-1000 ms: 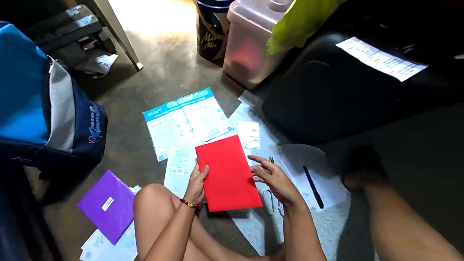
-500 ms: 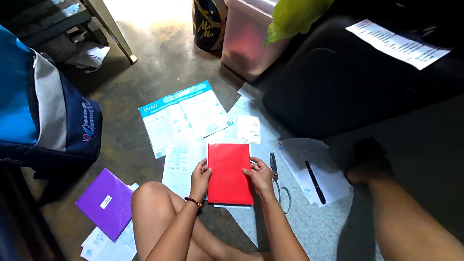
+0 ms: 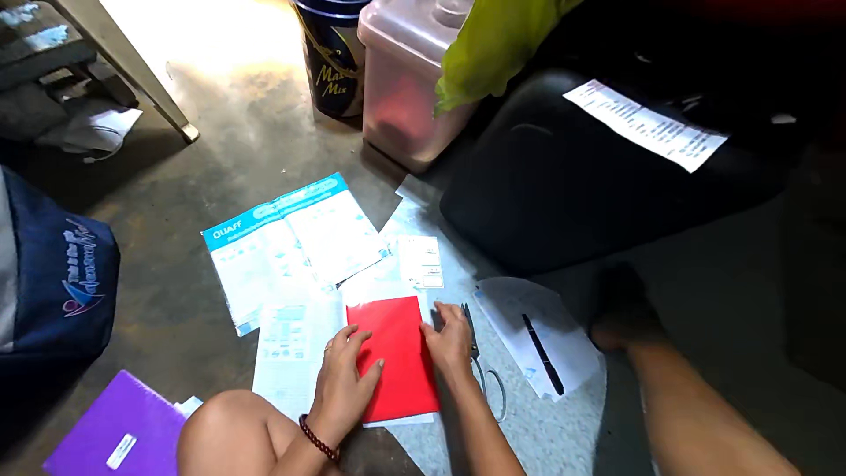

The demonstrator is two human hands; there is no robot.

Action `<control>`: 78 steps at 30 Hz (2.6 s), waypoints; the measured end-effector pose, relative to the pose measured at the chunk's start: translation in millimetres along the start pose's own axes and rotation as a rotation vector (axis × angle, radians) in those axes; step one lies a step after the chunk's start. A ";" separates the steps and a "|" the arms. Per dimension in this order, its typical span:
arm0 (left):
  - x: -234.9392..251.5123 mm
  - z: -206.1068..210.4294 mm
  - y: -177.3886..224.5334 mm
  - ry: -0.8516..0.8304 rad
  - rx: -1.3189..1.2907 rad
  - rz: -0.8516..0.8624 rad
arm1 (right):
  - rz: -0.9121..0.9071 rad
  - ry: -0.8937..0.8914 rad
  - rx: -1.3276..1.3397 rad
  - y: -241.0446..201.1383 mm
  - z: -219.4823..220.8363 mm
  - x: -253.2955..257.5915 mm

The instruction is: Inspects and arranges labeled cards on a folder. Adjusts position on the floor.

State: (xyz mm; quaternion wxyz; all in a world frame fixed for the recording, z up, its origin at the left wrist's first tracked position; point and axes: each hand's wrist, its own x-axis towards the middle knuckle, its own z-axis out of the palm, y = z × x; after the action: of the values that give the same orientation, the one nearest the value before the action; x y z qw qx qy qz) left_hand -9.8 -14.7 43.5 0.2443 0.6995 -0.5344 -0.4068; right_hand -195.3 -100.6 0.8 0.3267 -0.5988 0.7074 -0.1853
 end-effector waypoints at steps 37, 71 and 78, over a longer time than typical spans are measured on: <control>96.4 -10.9 -44.7 0.199 -0.626 0.352 | -0.599 -0.073 -0.100 -82.1 -91.0 125.1; 85.5 -44.7 -37.4 -0.315 -1.099 0.169 | -0.355 -0.159 0.923 -41.7 8.3 -18.6; 86.2 -45.5 -36.3 -0.345 -1.060 0.172 | -0.369 -0.148 0.984 -40.6 10.3 -16.9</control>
State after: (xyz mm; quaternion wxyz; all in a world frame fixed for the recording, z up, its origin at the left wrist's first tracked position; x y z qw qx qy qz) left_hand 56.4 -89.2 13.7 0.5038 0.3585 -0.3439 -0.7067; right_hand -157.7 -91.6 24.0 0.5802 -0.5005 0.3947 -0.5071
